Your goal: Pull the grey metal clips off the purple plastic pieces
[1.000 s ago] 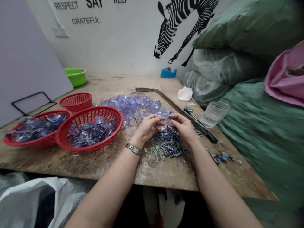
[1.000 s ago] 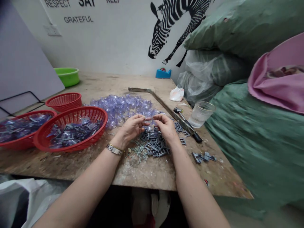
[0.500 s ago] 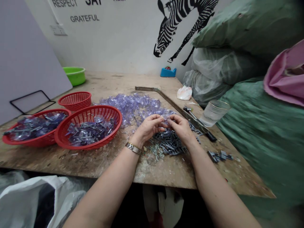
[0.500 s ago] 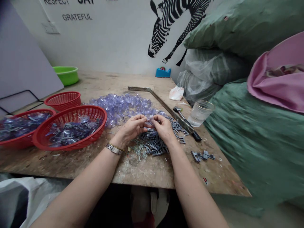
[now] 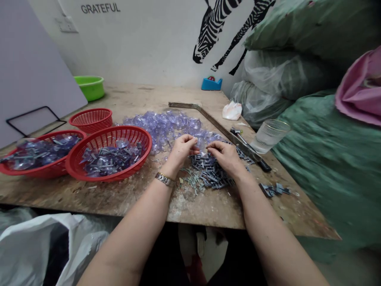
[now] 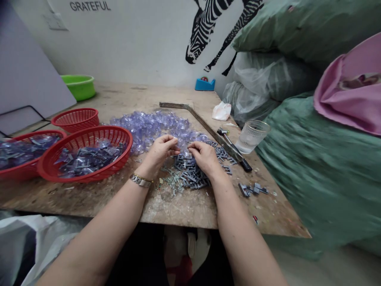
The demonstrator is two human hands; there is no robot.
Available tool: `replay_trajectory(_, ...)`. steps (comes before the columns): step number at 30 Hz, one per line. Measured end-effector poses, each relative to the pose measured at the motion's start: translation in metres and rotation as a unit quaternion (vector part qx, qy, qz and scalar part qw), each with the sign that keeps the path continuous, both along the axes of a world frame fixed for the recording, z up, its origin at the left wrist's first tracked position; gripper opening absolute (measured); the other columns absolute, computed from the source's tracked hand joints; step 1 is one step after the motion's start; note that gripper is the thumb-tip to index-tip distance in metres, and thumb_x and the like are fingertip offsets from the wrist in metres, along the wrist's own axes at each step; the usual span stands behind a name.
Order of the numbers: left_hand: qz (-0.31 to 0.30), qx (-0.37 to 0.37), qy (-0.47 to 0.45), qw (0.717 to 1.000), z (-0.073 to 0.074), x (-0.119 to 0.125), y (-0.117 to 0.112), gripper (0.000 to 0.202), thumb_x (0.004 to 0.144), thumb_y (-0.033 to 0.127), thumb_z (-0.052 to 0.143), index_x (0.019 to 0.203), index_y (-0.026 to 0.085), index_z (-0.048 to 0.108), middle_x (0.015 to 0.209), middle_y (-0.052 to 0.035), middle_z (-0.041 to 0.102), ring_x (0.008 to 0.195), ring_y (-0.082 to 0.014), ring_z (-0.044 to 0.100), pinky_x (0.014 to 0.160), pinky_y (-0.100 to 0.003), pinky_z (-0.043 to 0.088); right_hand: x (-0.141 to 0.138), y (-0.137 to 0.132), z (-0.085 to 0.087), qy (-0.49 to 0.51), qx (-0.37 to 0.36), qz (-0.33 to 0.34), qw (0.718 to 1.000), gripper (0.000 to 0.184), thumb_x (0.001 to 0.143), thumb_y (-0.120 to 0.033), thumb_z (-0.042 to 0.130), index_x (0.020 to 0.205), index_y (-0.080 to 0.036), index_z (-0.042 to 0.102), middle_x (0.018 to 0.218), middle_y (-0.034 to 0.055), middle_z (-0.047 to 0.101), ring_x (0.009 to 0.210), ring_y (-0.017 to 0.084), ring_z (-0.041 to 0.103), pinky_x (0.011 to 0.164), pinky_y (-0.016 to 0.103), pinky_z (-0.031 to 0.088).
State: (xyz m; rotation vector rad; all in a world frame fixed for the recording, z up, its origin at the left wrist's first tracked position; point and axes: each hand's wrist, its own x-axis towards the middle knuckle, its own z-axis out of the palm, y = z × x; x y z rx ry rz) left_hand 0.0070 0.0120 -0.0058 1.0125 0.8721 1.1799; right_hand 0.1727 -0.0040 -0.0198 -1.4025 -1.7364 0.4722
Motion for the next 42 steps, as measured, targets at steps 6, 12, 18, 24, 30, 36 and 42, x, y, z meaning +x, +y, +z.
replay_trajectory(6, 0.041, 0.039, 0.105, 0.993, -0.004, 0.001, 0.002, 0.019, 0.08, 0.013, 0.059, 0.063, 0.015, 0.051, 0.058, 0.0033, 0.048, 0.054, -0.0094, 0.055, 0.048, -0.018, 0.046, -0.002, -0.004, 0.002, -0.127, -0.002, 0.037, 0.991, 0.011, 0.08, -0.017, 0.06, 0.076, -0.02, 0.07, 0.081, 0.0038, 0.072, 0.078, 0.019, 0.064, 0.076, 0.029, 0.045)
replay_trajectory(12, 0.063, 0.047, 0.151, 0.985, -0.008, -0.003, 0.005, 0.016, 0.075, 0.015, 0.063, 0.062, 0.017, 0.054, 0.056, 0.0022, 0.053, 0.049, -0.0096, 0.051, 0.045, -0.019, 0.036, -0.009, -0.008, 0.001, -0.252, 0.024, 0.084, 0.964, 0.011, 0.086, -0.02, 0.061, 0.087, -0.02, 0.072, 0.091, 0.0072, 0.071, 0.086, 0.021, 0.063, 0.079, 0.031, 0.043)
replay_trajectory(18, 0.078, 0.076, 0.183, 0.977, -0.008, -0.005, 0.005, 0.017, 0.077, 0.017, 0.06, 0.061, 0.017, 0.054, 0.056, 0.0024, 0.053, 0.054, -0.0103, 0.052, 0.05, -0.019, 0.034, -0.026, -0.02, 0.006, -0.397, 0.02, 0.071, 0.915, 0.014, 0.086, -0.033, 0.067, 0.09, -0.021, 0.071, 0.096, 0.0087, 0.071, 0.098, 0.025, 0.06, 0.076, 0.034, 0.036)
replay_trajectory(24, 0.069, 0.065, 0.158, 0.983, -0.007, -0.003, 0.004, 0.015, 0.077, 0.018, 0.059, 0.064, 0.017, 0.052, 0.06, 0.0027, 0.051, 0.058, -0.0114, 0.056, 0.046, -0.019, 0.033, -0.029, -0.022, 0.008, -0.407, -0.003, 0.073, 0.91, 0.012, 0.084, -0.031, 0.069, 0.09, -0.02, 0.068, 0.1, 0.0078, 0.07, 0.102, 0.026, 0.059, 0.075, 0.034, 0.031)
replay_trajectory(30, 0.068, 0.048, 0.138, 0.987, -0.009, -0.003, 0.006, 0.015, 0.078, 0.017, 0.061, 0.065, 0.017, 0.053, 0.06, 0.0028, 0.052, 0.056, -0.0104, 0.056, 0.045, -0.018, 0.034, -0.031, -0.022, 0.007, -0.401, -0.008, 0.087, 0.912, 0.011, 0.084, -0.029, 0.069, 0.089, -0.019, 0.067, 0.1, 0.008, 0.071, 0.1, 0.026, 0.059, 0.077, 0.035, 0.03)
replay_trajectory(36, 0.072, 0.044, 0.122, 0.989, -0.008, -0.002, 0.005, 0.015, 0.077, 0.017, 0.062, 0.066, 0.017, 0.054, 0.061, 0.003, 0.052, 0.056, -0.0098, 0.057, 0.046, -0.018, 0.035, -0.029, -0.019, 0.006, -0.343, -0.008, 0.095, 0.934, 0.006, 0.081, -0.022, 0.069, 0.078, -0.019, 0.065, 0.086, 0.0051, 0.071, 0.087, 0.022, 0.061, 0.073, 0.032, 0.03)
replay_trajectory(42, 0.071, 0.022, 0.08, 0.994, -0.005, -0.003, 0.003, 0.015, 0.077, 0.018, 0.064, 0.067, 0.016, 0.053, 0.063, 0.0034, 0.052, 0.056, -0.0089, 0.058, 0.046, -0.017, 0.035, -0.02, -0.013, 0.004, -0.112, -0.032, 0.11, 0.987, 0.013, 0.077, -0.02, 0.066, 0.068, -0.02, 0.057, 0.065, -0.0032, 0.058, 0.064, 0.013, 0.051, 0.065, 0.027, 0.035)
